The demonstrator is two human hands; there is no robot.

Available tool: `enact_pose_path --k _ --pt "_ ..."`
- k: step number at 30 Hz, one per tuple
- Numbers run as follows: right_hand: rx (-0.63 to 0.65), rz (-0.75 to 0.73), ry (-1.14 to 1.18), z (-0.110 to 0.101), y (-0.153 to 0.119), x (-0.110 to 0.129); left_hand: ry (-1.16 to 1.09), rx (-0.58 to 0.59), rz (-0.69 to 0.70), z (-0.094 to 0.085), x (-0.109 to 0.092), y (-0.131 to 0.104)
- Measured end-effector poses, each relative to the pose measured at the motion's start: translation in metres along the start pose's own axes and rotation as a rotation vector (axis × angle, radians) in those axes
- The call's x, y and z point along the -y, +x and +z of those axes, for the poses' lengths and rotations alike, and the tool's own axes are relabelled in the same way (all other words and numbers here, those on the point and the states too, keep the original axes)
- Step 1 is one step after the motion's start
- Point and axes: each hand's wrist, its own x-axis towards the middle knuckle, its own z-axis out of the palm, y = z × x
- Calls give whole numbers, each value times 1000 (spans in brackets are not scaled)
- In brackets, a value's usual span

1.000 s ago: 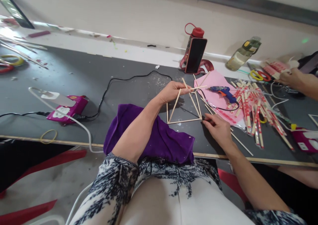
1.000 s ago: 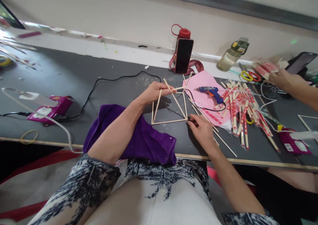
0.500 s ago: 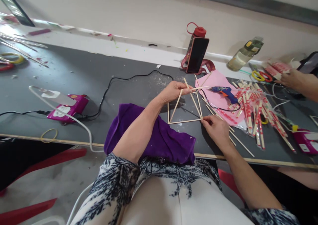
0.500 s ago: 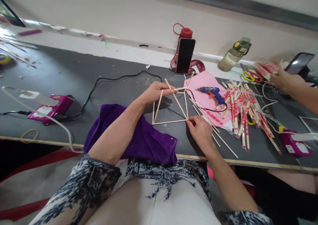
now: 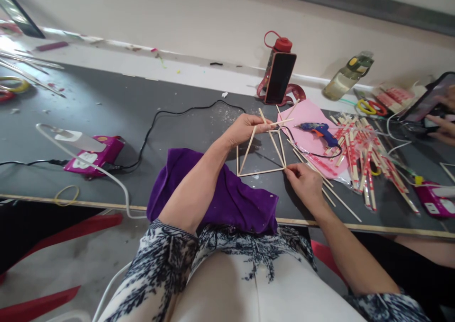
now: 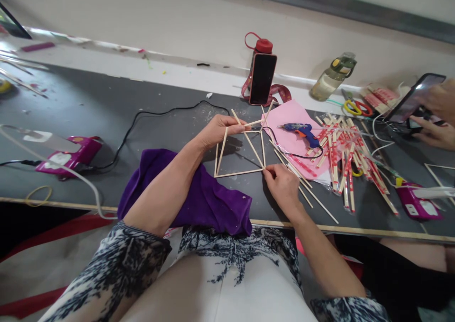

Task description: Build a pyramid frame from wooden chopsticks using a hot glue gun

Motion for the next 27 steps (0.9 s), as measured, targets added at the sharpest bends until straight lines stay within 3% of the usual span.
enact_pose_path --k 18,27 --pt "-42 163 339 -7 -4 -11 38 63 19 -6 -5 10" --pt "-34 34 275 -9 -2 -7 5 7 -16 -9 -8 11"
